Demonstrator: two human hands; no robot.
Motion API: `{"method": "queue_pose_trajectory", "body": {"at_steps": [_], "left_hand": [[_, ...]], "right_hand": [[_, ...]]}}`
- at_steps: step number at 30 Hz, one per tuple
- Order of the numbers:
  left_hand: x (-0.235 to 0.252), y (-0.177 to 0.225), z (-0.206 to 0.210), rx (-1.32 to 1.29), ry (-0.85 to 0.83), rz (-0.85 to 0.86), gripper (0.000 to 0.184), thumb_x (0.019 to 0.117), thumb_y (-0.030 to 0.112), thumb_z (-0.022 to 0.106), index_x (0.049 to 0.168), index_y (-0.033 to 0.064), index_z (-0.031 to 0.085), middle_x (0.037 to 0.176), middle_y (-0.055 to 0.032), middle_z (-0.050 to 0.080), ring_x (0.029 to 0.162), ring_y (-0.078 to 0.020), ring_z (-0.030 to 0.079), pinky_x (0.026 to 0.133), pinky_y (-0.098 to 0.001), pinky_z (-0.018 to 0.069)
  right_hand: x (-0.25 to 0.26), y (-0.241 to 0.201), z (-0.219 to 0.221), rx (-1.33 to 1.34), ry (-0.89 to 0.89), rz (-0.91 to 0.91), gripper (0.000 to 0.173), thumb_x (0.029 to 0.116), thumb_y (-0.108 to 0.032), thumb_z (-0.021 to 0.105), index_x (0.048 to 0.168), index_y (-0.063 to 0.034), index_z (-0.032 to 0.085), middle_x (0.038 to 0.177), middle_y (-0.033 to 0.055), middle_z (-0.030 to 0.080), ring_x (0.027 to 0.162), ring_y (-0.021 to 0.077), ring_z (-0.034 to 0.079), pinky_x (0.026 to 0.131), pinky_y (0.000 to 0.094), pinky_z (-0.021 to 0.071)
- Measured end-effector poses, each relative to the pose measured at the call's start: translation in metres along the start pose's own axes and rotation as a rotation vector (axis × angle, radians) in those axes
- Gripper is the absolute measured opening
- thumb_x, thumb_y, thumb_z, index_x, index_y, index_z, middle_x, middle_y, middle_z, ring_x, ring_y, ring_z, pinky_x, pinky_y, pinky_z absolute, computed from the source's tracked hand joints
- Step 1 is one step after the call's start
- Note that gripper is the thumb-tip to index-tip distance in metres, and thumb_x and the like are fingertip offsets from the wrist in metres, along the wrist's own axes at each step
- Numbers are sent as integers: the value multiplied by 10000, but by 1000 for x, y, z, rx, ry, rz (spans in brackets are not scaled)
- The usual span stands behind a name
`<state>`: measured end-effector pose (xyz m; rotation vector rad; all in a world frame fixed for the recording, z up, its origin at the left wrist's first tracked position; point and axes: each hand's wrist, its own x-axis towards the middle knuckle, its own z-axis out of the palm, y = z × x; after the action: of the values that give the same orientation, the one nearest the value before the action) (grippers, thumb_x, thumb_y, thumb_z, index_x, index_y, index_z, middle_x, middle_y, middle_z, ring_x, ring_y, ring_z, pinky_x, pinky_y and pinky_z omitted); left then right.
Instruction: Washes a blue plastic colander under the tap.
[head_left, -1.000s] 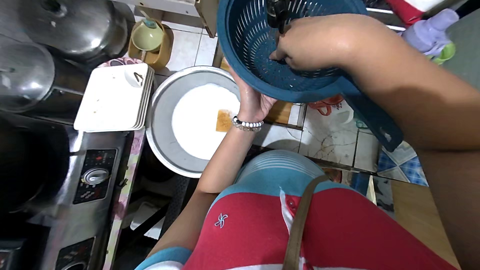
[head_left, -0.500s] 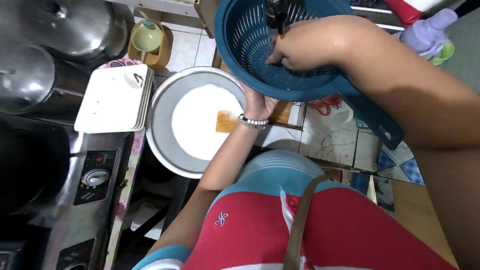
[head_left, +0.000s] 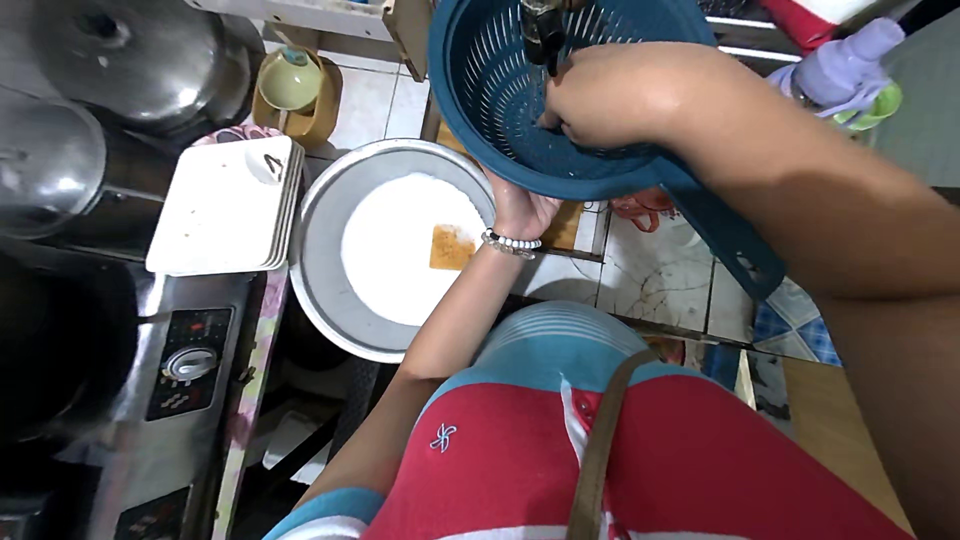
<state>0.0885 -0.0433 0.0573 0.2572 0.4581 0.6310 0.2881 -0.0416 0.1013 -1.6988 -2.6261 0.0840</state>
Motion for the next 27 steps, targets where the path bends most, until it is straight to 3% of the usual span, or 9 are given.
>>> {"method": "queue_pose_trajectory", "body": {"at_steps": [1, 2, 3, 4, 5, 12, 18, 24, 27], "left_hand": [[0, 0, 1, 8, 17, 4, 831, 954, 769, 1, 1070, 214, 609, 903, -20, 727, 798, -148, 719, 624, -322, 599], [-1, 0, 1, 16, 29, 6, 816, 964, 746, -16, 1075, 221, 599, 914, -11, 721, 816, -142, 712, 641, -323, 593], [-1, -1, 1, 21, 36, 7, 807, 970, 728, -31, 1078, 225, 590, 925, -6, 717, 833, -141, 706, 655, -327, 589], [-2, -1, 1, 21, 38, 5, 802, 972, 722, -33, 1084, 227, 589, 935, -5, 718, 845, -143, 707, 664, -331, 590], [-1, 0, 0, 11, 35, 0, 804, 971, 728, -26, 1094, 227, 590, 951, -9, 718, 859, -147, 707, 676, -336, 592], [-3, -1, 2, 23, 24, 17, 755, 1016, 652, -13, 1076, 209, 596, 946, -17, 721, 853, -145, 710, 683, -326, 593], [-7, 0, 11, 78, 67, 5, 681, 1054, 595, 34, 1085, 198, 586, 940, -25, 708, 841, -142, 705, 694, -313, 592], [-12, 3, 17, 96, 80, 23, 602, 1086, 497, 51, 1040, 201, 574, 898, 2, 697, 820, -109, 693, 703, -289, 583], [-12, 5, 17, 99, 69, 50, 575, 1096, 453, 65, 1044, 202, 579, 909, 6, 702, 839, -103, 697, 722, -286, 587]], "right_hand": [[0, -13, -10, 1, -6, 38, 204, 919, -168, 566, 982, -119, 754, 855, 164, 682, 863, 410, 689, 700, 630, 537], [2, -36, -34, 17, -113, 123, 209, 939, -130, 561, 1013, -79, 750, 919, 200, 690, 937, 436, 679, 765, 643, 519], [13, -67, -75, 78, -397, 280, 259, 1028, -76, 521, 1200, -15, 705, 1148, 263, 663, 1167, 478, 597, 955, 660, 441], [23, -87, -97, 103, -543, 398, 290, 1049, -47, 498, 1285, 12, 656, 1278, 277, 617, 1290, 478, 523, 1045, 647, 382], [27, -96, -104, 105, -580, 450, 290, 1052, -35, 490, 1293, 27, 638, 1310, 278, 600, 1322, 473, 500, 1068, 636, 367], [28, -94, -100, 76, -561, 469, 364, 1058, -30, 459, 1401, 27, 565, 1359, 308, 566, 1367, 498, 452, 1082, 648, 348], [30, -92, -100, 59, -574, 495, 309, 1048, -29, 488, 1323, 61, 597, 1318, 308, 582, 1345, 493, 471, 1054, 640, 372], [31, -98, -111, 96, -541, 548, 417, 1124, -173, 375, 1397, 115, 502, 1347, 362, 540, 1362, 531, 444, 1052, 660, 373], [35, -97, -117, 118, -576, 560, 407, 1120, -160, 379, 1442, 66, 485, 1395, 348, 513, 1394, 522, 409, 1069, 657, 355]]}}
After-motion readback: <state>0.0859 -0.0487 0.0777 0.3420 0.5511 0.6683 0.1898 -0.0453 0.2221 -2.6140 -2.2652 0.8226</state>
